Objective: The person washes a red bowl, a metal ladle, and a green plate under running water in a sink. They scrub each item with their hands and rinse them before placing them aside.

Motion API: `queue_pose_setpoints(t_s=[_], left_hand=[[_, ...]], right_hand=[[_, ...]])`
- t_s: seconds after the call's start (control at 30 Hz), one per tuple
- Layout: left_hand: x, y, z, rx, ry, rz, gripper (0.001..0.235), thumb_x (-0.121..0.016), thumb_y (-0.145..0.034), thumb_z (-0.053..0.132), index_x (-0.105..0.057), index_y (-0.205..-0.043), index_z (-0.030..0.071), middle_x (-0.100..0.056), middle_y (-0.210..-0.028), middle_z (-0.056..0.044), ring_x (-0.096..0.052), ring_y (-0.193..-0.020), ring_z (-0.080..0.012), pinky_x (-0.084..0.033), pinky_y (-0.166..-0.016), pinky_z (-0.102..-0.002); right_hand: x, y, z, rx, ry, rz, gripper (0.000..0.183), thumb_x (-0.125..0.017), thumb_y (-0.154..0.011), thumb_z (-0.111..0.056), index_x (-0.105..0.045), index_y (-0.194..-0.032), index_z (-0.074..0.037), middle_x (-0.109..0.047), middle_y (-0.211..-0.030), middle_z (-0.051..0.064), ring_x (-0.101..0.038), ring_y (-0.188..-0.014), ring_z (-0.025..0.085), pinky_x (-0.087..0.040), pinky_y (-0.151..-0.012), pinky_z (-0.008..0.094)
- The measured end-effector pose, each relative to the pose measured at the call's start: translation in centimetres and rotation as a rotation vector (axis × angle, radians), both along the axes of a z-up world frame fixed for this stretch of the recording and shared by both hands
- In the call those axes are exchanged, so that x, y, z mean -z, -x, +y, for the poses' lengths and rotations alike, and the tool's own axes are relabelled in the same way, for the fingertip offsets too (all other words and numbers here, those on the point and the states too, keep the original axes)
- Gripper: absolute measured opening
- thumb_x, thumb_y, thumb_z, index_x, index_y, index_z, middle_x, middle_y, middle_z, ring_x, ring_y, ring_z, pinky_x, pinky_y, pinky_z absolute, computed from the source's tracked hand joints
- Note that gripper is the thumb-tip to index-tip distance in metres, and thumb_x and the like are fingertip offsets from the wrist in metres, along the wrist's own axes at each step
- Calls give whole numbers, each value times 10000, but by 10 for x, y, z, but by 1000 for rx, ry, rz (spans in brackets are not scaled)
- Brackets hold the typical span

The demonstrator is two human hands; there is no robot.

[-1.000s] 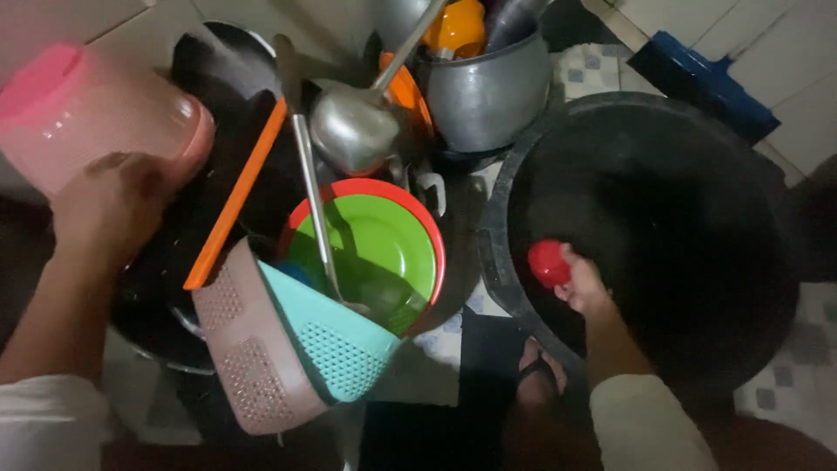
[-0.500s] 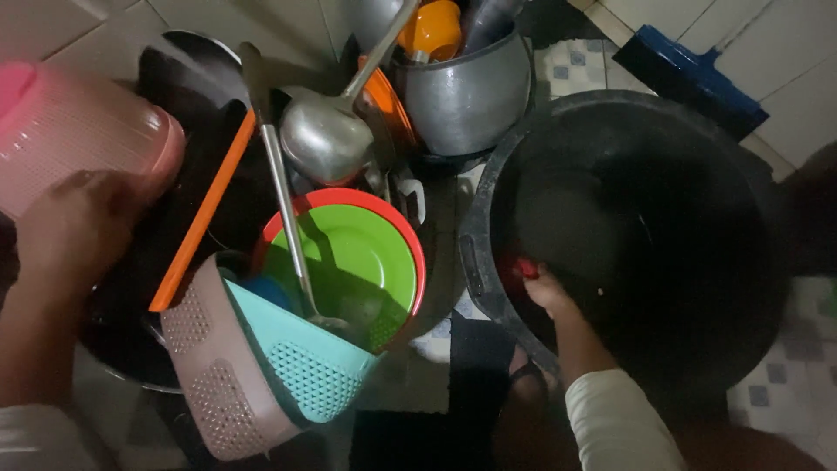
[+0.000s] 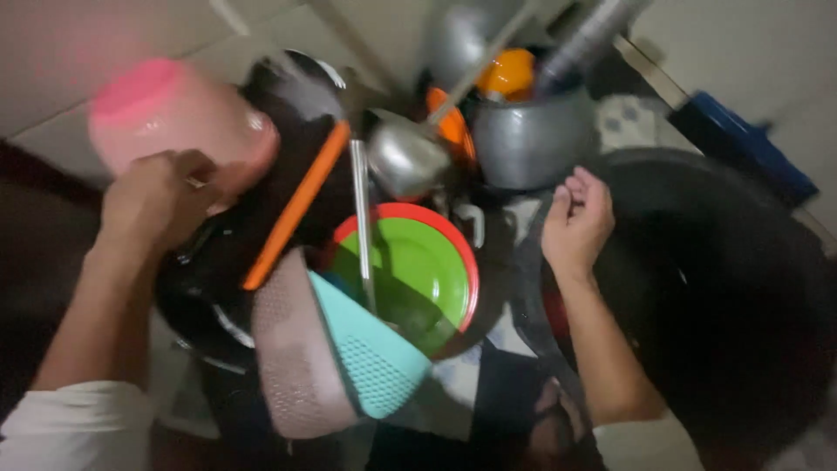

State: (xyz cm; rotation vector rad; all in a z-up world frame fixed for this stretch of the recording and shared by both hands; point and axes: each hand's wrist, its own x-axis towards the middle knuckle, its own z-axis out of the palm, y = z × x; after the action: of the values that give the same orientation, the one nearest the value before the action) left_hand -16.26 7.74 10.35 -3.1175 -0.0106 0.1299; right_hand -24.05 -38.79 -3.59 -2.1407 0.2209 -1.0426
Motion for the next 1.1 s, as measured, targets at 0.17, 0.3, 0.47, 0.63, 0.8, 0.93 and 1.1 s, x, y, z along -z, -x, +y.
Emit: queue_pose_setpoints(t_s=[0.17,0.3,0.47,0.63,0.8,0.93,1.1], left_hand=[[-33,32,13,98,450,-194,339,-696,-835,177,-682,-1167,109,-728,-998,-151,-700,-935,-306,-540,-751,-442],[-62,64,0,-17,579,-152,349,-692,-818,139,-666,-1149,34,-723,-954,-214,-700,-920,-375,-537,-750,-483],[-68,68,7,-112,492,-28,265,-642,-870,235,-656,-1113,129,-730,-1001,-42,-664,-887,-299,-501,-705,-461],[-74,72,15,-110,473,-50,294,-656,-868,250,-653,-1134,123,-730,-1028,-60,-674,-901,-318,-523,-694,-482],[-75,72,7,-119,500,-10,293,-626,-865,245,-640,-1134,130,-723,-1041,-46,-672,-908,-325,-509,-721,-480],[-75,71,2,-123,489,12,352,-602,-854,292,-630,-1171,142,-721,-1055,-49,-647,-970,-342,-501,-759,-498],[-52,61,-20,-92,532,47,295,-631,-864,279,-656,-1119,132,-734,-967,-73,-665,-922,-336,-506,-726,-480]], right_hand=[[-98,-42,135,-415,-84,-111,190,-582,-929,77,-645,-1091,2,-651,-925,172,-690,-882,334,-562,-741,369],[-90,-105,208,-581,-31,128,173,-626,-887,-28,-673,-1046,-78,-701,-935,131,-694,-899,331,-566,-746,372],[-65,-175,203,-163,126,-14,350,-499,-719,71,-599,-1020,-78,-617,-1008,128,-553,-956,325,-431,-833,440],[-69,-187,151,270,-284,683,678,-783,-860,-301,-349,-1336,-91,-503,-1342,146,-488,-1204,336,-426,-961,426],[2,-260,102,155,-1023,673,411,-541,-765,37,-467,-1134,-129,-642,-967,58,-661,-819,178,-516,-511,349],[0,-278,79,210,-1212,504,104,-495,-872,-311,-504,-804,-233,-483,-632,-33,-430,-492,121,-319,-446,282],[-121,-194,111,172,-1024,357,209,-541,-916,-358,-502,-841,-167,-466,-608,-8,-447,-445,120,-322,-385,285]])
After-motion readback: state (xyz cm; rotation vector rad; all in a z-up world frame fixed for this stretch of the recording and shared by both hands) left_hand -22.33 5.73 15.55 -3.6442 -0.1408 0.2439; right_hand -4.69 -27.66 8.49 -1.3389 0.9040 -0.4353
